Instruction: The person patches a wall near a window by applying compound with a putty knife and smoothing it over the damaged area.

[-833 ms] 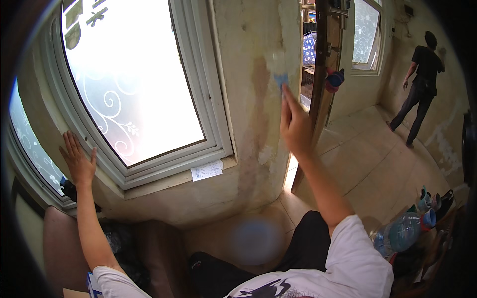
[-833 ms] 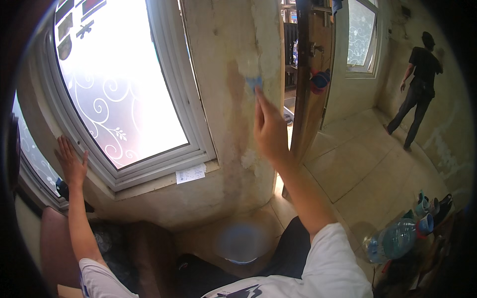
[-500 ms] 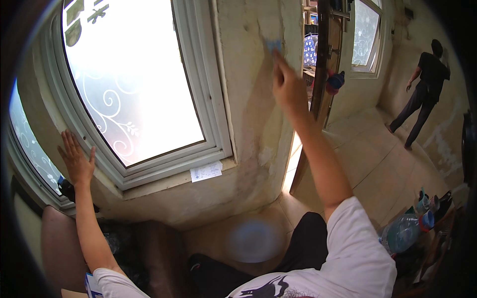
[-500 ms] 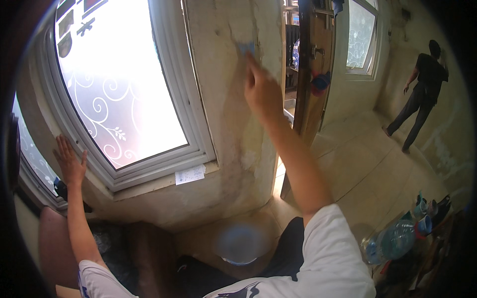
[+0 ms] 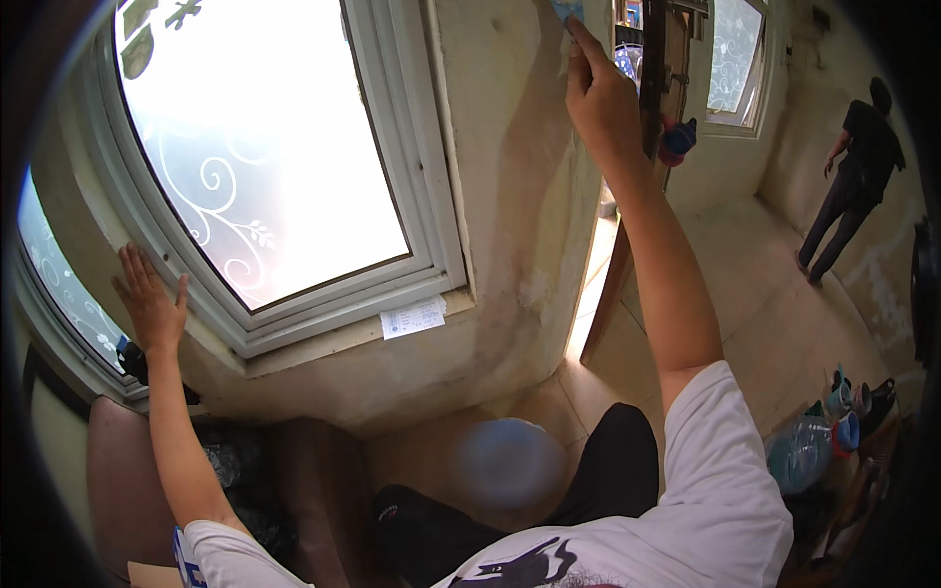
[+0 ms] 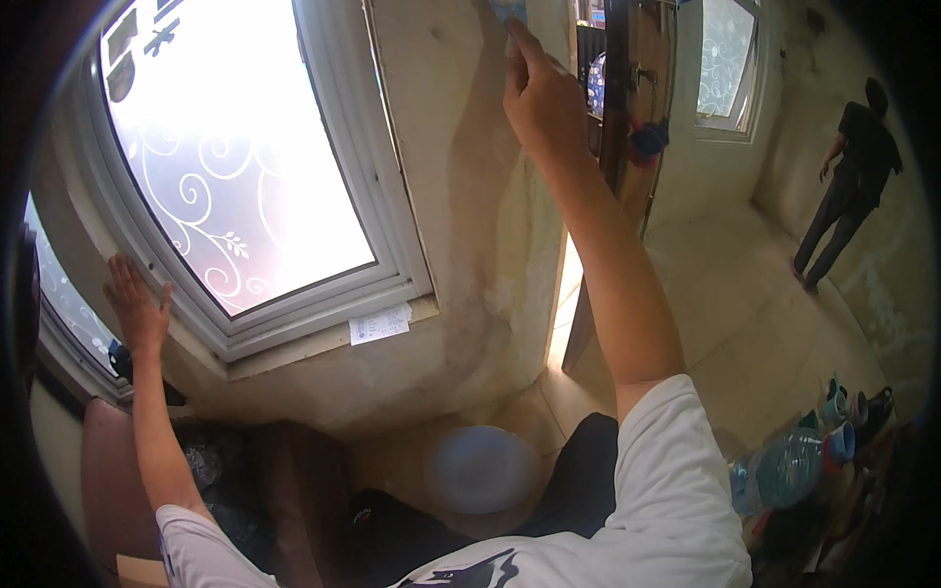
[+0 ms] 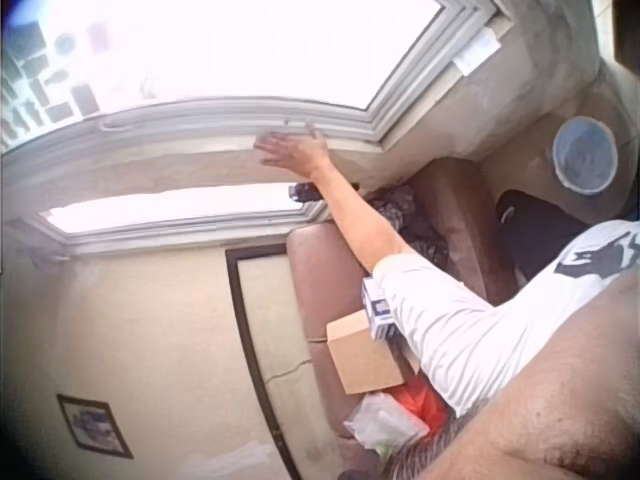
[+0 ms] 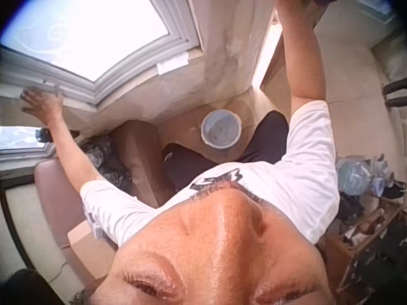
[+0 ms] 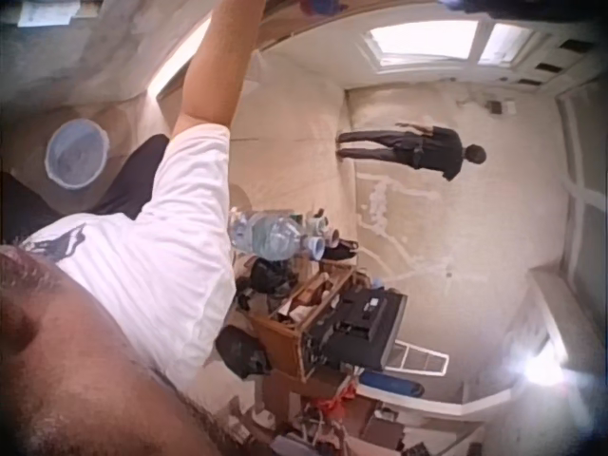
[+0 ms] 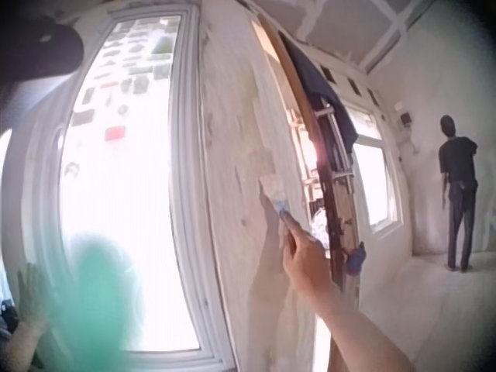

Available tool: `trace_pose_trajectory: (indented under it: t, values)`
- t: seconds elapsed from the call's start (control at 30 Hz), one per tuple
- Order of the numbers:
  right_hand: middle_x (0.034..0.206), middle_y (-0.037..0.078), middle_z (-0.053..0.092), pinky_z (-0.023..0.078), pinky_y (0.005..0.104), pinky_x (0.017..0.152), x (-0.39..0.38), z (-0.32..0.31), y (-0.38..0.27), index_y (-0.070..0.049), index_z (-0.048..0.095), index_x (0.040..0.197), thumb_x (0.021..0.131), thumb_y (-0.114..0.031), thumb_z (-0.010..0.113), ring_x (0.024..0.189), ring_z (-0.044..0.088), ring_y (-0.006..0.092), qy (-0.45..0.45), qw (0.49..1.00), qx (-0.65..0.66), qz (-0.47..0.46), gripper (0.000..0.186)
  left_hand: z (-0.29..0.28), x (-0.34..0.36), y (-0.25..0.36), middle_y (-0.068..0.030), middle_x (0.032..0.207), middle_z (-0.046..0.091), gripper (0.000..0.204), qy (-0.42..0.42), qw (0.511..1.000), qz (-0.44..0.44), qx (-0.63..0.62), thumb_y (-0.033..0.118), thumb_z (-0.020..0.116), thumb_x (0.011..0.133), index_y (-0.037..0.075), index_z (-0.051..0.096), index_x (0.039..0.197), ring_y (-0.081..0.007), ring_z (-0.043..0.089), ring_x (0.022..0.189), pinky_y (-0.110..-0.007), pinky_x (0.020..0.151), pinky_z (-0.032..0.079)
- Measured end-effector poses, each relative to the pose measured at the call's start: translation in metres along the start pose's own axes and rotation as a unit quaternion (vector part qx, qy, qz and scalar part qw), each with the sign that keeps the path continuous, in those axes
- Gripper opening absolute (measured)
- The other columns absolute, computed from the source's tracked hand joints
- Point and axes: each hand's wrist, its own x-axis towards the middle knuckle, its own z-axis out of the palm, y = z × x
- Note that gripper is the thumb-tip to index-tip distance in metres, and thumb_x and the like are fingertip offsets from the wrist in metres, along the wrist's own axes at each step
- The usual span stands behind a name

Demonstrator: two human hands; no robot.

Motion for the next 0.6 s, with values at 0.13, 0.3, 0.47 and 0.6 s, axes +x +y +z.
trace_pose_trajectory:
  t: [0.13,0.3,0.47,0.6]
  values:
    - [0.095,0.022,0.069,0.056,0.0475,0.068,-0.074,0.001,0.008,-0.02,0.056,0.14,0.096,-0.013,0.058,0.081,0.068,0.0408,-0.075,0.996,0.018,0.05,0.044,-0.002,-0.002,-0.002,-0.0112,0.167,0.012,0.083,0.02,1.0,0.013,0.006,0.059,0.04,0.101,-0.001,0.024,0.156,-0.0235,0.005,0.155,-0.054,0.122,0.021]
    - [0.09,0.019,0.063,0.054,0.0467,0.065,-0.239,-0.005,0.017,-0.024,0.046,0.15,0.097,-0.009,0.057,0.072,0.065,0.0393,-0.166,0.979,0.03,0.116,0.057,-0.001,0.002,0.001,-0.0111,0.167,0.013,0.081,0.048,0.998,0.03,0.0,0.058,0.037,0.102,-0.001,0.025,0.155,-0.024,0.005,0.155,-0.055,0.122,0.022]
    - [0.082,0.016,0.059,0.052,0.0424,0.063,-0.271,-0.015,0.006,-0.02,0.045,0.151,0.098,-0.006,0.056,0.068,0.063,0.0346,-0.127,0.984,0.068,0.104,0.056,0.001,0.001,-0.005,-0.0118,0.167,0.013,0.081,0.05,0.998,0.039,0.009,0.059,0.037,0.102,-0.001,0.027,0.155,-0.0249,0.006,0.155,-0.056,0.121,0.022]
    - [0.084,0.016,0.061,0.051,0.0401,0.061,-0.187,-0.001,0.009,-0.018,0.046,0.15,0.097,-0.005,0.057,0.069,0.063,0.0319,-0.045,0.997,0.035,0.048,0.055,0.001,0.0,0.0,-0.0124,0.166,0.015,0.082,0.052,0.998,0.044,-0.002,0.06,0.039,0.101,-0.001,0.028,0.154,-0.0257,0.008,0.155,-0.056,0.12,0.023]
